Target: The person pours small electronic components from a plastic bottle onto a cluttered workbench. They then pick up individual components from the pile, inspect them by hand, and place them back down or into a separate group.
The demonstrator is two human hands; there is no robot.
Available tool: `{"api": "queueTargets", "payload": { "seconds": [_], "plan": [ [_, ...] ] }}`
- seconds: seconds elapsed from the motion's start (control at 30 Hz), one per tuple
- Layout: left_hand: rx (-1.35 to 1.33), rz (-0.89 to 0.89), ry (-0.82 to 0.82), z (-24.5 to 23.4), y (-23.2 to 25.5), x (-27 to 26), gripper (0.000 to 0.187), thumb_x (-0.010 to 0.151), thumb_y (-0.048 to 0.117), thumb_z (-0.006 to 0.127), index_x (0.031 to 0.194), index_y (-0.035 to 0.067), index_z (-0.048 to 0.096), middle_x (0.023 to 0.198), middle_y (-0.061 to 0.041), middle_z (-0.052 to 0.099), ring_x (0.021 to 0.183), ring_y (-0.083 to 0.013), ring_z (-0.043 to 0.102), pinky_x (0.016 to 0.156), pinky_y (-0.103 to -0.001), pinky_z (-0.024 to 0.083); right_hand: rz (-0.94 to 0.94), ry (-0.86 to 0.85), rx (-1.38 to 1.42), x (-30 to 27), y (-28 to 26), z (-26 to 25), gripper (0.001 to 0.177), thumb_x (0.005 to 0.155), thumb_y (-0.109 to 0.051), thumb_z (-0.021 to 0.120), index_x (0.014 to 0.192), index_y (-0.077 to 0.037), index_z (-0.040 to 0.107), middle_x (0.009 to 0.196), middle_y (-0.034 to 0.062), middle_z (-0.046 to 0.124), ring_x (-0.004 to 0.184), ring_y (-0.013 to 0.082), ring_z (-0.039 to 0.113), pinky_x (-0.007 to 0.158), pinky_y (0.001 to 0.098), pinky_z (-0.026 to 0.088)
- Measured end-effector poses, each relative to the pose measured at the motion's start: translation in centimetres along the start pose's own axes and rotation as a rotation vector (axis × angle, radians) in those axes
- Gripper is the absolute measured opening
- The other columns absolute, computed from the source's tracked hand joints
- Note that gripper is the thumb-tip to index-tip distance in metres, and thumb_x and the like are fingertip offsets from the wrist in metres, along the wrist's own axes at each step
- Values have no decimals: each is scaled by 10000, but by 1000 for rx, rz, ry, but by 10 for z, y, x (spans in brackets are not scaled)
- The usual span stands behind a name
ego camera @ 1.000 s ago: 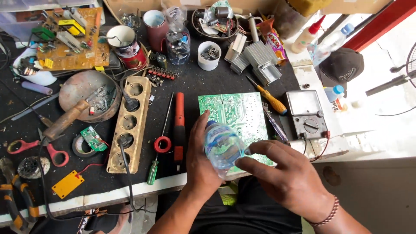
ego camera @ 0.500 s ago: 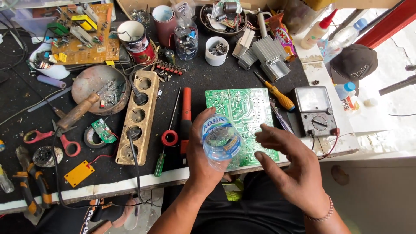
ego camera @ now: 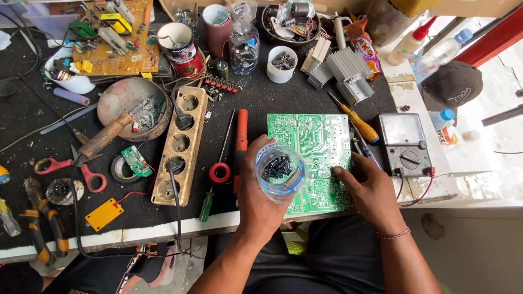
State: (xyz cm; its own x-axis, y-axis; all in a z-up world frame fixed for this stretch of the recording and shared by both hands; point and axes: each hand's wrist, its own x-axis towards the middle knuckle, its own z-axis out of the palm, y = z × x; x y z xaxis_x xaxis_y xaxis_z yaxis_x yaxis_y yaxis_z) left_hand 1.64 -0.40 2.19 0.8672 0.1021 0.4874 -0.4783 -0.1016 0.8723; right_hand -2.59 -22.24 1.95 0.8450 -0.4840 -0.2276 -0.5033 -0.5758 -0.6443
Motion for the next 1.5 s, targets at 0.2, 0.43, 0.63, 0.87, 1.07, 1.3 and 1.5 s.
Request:
{"api": "queueTargets", "payload": {
  "seconds": [0.2, 0.43, 0.63, 0.87, 1.07, 1.3, 1.5],
  "plan": [
    [-131, -47, 24, 0, -9, -4, 912, 590, -120, 885, 1418, 46, 542, 1271, -222, 629, 1085, -320, 701, 907, -408, 624, 8, 5, 89, 3, 11, 5, 746, 903, -507, 755, 1431, 4, 621, 1073, 240, 756, 1037, 412, 720, 870, 548, 536],
    [-86, -39, 5, -2, -6, -1, 929, 578, -125, 890, 1419, 54, 539, 1256, -219, 627, 1065, -327, 712, 871, -402, 648, -15, 43, 297, -2, -4, 9, 587, 923, -322, 793, 1408, -28, 642, 1010, 192, 745, 960, 297, 719, 810, 464, 535],
    [16, -62, -153, -15, 2, -5, 1019, 636, -16, 965, 1480, 68, 400, 1422, -173, 585, 1287, -287, 626, 1158, -369, 497, 199, -93, 870, -7, -19, 11, 432, 898, -142, 667, 1323, -62, 659, 1261, 112, 723, 1140, 222, 663, 935, 370, 520],
    [-176, -114, -179, -24, 12, -12, 965, 723, -56, 899, 1508, 90, 359, 1456, -185, 539, 1283, -266, 593, 1122, -387, 569, 202, 75, 964, 1, -21, -10, 503, 854, -165, 716, 1345, -68, 674, 1098, 53, 724, 919, 166, 661, 763, 310, 535],
    [-14, -52, -178, -20, -7, -16, 975, 675, -2, 944, 1480, 22, 394, 1401, -198, 611, 1264, -287, 641, 1154, -369, 513, 138, 330, 999, 23, -58, -60, 514, 866, -266, 712, 1372, -183, 673, 1060, -33, 705, 882, 96, 665, 706, 268, 586],
    [95, 4, -162, -13, -17, -16, 864, 727, 76, 933, 1424, 9, 427, 1368, -198, 636, 1314, -336, 622, 1178, -414, 476, -182, 191, 995, 56, -41, -77, 405, 942, -230, 700, 1331, -126, 664, 1125, 33, 732, 953, 159, 718, 798, 318, 652],
    [160, -54, -223, -22, -17, -14, 931, 591, 8, 916, 1411, 41, 476, 1408, -148, 624, 1318, -341, 622, 1163, -404, 463, -150, -22, 1004, 79, 11, -30, 380, 972, -182, 683, 1341, -102, 638, 1046, 19, 712, 899, 146, 690, 758, 284, 590]
  ]
}}
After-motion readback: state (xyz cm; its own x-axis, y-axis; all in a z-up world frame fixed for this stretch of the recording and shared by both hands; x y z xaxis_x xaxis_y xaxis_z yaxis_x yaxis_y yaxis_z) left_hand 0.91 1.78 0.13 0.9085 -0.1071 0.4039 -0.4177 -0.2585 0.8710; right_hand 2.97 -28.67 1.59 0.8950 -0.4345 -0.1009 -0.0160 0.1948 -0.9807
